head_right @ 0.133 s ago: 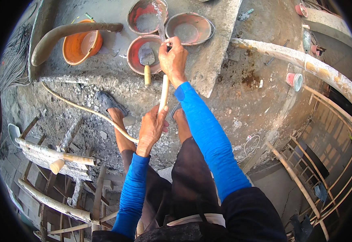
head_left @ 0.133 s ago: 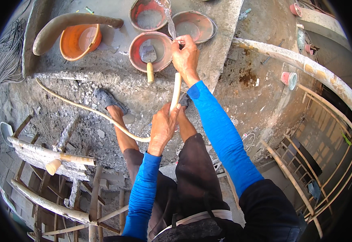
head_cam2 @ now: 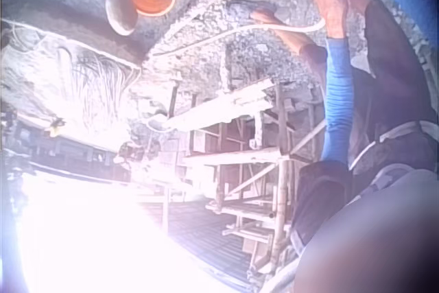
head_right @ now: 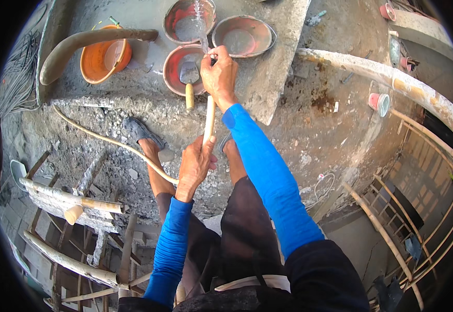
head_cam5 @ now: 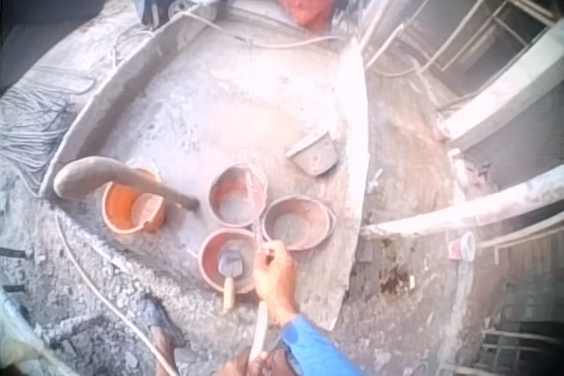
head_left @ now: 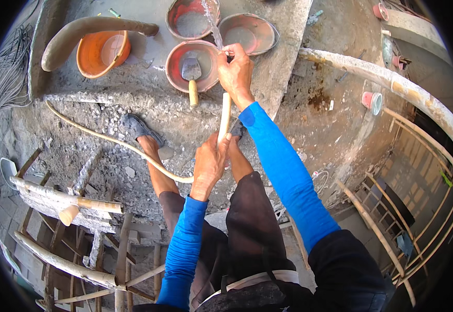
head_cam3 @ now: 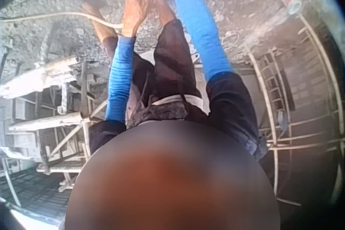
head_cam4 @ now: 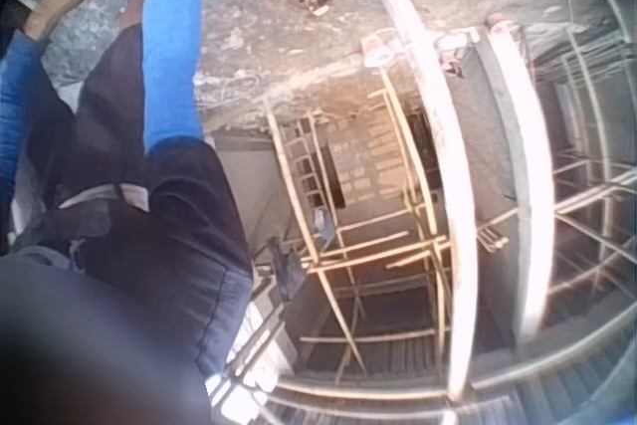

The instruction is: The person uses a hose to fill several small buckets and a large barrel with water at a construction site. They then put on a pair of gloves.

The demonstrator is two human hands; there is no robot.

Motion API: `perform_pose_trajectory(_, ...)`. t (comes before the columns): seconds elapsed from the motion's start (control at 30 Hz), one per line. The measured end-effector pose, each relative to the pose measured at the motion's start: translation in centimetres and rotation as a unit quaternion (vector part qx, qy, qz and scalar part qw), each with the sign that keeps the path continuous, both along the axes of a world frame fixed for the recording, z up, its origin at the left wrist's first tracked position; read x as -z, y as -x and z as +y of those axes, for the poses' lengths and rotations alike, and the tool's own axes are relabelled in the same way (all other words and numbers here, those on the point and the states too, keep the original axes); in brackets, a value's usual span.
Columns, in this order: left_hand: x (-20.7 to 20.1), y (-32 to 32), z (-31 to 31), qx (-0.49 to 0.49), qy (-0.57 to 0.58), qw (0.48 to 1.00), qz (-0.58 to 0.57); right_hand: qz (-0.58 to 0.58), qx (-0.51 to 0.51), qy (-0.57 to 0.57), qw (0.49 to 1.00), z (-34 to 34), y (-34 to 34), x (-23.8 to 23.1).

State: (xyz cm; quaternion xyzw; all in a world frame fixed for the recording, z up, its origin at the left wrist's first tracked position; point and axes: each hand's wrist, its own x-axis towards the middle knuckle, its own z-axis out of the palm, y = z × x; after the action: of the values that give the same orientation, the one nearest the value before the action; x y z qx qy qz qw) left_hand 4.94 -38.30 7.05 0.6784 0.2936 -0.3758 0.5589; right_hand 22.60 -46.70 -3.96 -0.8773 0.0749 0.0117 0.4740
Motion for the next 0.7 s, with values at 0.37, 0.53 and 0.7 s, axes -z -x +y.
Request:
perform_pose_trajectory(0.37,2.6,1.8,-1.2,-0.012,-0.063,0.992,-0.111,0.014,0.007,0.059,0.998,-1.4,0.2,1.0)
perform_pose_trajectory(0.53,3.1,3.2,-1.5,-0.016,-0.046,0.996,-0.081,-0.003,-0.008,0.015,1.0,-1.0,1.3,1.5)
perform_pose_trajectory(0.7,3.3,3.0,-1.0,-0.072,-0.064,0.991,-0.088,0.025,0.018,0.042,0.999,0.1,0.7,1.7)
